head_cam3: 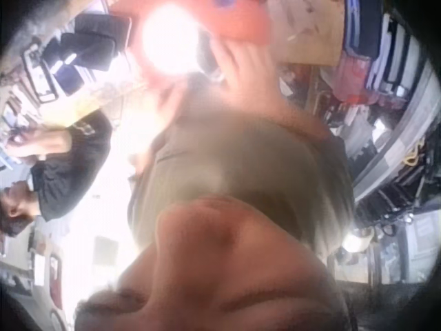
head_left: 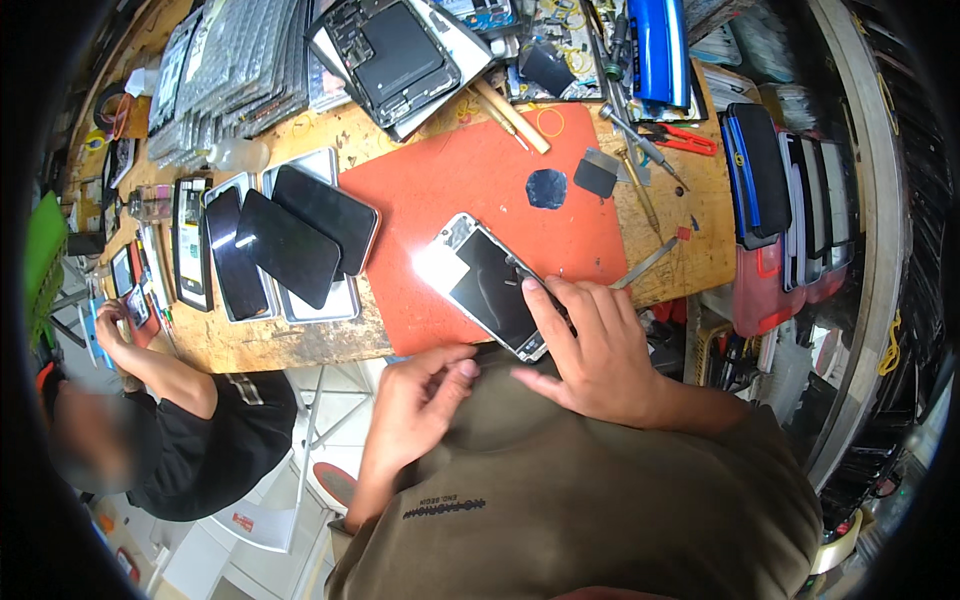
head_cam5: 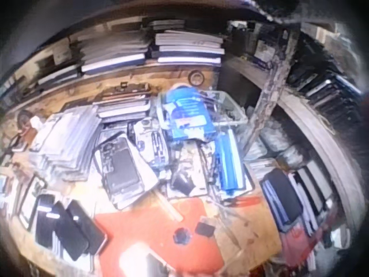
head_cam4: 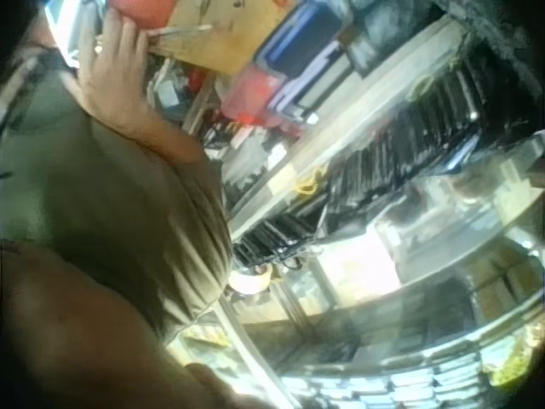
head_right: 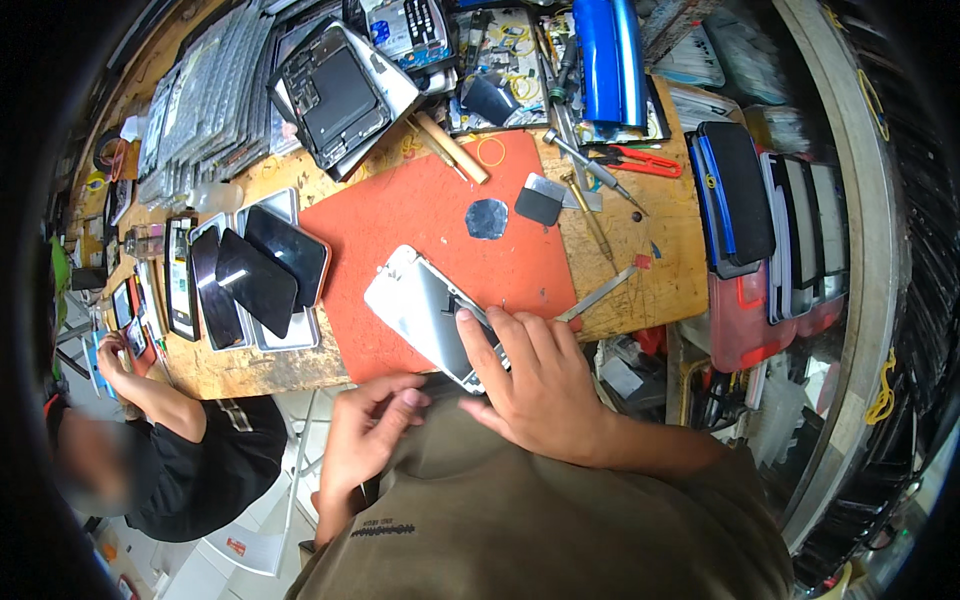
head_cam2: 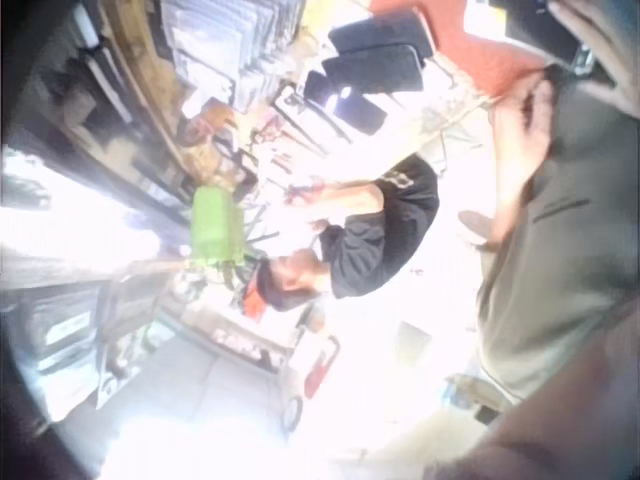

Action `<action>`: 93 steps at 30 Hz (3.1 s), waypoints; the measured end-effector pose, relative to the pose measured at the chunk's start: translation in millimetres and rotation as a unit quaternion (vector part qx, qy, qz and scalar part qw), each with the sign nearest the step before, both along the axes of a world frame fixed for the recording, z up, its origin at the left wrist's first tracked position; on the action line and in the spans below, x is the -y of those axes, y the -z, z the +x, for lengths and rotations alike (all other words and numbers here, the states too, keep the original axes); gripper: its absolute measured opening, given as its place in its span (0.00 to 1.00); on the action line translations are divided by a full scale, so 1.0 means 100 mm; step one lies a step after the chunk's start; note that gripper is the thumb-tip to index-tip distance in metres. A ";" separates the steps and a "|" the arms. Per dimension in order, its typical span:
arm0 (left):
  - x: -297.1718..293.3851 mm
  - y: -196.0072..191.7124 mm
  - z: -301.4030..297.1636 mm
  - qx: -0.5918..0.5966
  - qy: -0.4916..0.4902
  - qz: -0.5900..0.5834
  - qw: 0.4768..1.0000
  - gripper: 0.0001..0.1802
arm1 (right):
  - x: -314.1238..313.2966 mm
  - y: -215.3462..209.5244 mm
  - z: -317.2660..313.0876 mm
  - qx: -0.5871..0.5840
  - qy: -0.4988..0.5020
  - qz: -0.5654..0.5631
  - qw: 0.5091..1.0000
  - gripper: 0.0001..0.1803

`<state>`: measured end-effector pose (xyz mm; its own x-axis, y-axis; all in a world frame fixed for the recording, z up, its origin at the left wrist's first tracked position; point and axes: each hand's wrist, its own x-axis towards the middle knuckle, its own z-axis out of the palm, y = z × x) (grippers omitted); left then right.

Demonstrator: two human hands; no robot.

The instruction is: The person disassembles a smartphone, removes the back cover, and uses a screwdriver to manipulate internal components. They handle multiple phones and parts on a cluttered workbench, occasionally picking up and setting down tools and phone components.

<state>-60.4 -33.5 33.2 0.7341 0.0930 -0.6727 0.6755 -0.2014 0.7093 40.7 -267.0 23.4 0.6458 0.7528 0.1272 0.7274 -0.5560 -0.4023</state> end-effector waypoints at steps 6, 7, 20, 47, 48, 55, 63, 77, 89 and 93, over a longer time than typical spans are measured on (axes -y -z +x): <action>0.08 0.19 0.01 0.091 -0.123 -0.236 0.960 0.17 | -0.01 0.04 0.01 -0.163 0.048 0.095 0.981 0.62; 0.10 0.20 0.07 0.135 -0.153 -0.241 0.949 0.16 | -0.02 0.02 -0.01 -0.186 0.050 0.126 0.973 0.61; -0.12 -0.03 0.35 0.309 -0.024 -0.036 0.950 0.09 | -0.30 -0.25 0.46 -0.171 0.013 0.375 0.911 0.25; -0.06 -0.06 0.48 0.408 0.003 0.029 0.912 0.11 | -0.36 -0.26 0.41 -0.021 -0.048 0.437 0.898 0.16; -0.06 -0.08 0.48 0.406 -0.006 0.019 0.914 0.13 | -0.36 -0.26 0.41 -0.018 -0.047 0.436 0.898 0.17; 0.00 -0.21 0.55 0.484 0.004 -0.083 0.871 0.16 | -0.40 -0.27 0.40 -0.014 -0.025 0.436 0.900 0.13; 0.18 -0.20 0.65 0.454 -0.060 -0.178 0.871 0.11 | -0.41 -0.25 0.39 0.008 -0.010 0.446 0.895 0.14; 0.23 -0.28 0.64 0.398 -0.121 -0.242 0.877 0.13 | -0.47 -0.21 0.37 0.055 -0.007 0.430 0.901 0.13; 0.16 -0.35 0.69 0.437 -0.015 -0.125 0.891 0.11 | -0.43 -0.28 0.39 -0.045 0.022 0.465 0.884 0.09; 0.15 -0.33 0.69 0.459 -0.005 -0.076 0.885 0.09 | -0.41 -0.30 0.40 -0.044 0.008 0.455 0.889 0.10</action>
<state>8.1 -48.5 66.1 0.9775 0.0617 0.2018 -0.1986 -0.0545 0.9786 80.6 -226.2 53.7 0.6935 0.3540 0.6275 0.6656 0.0184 -0.7461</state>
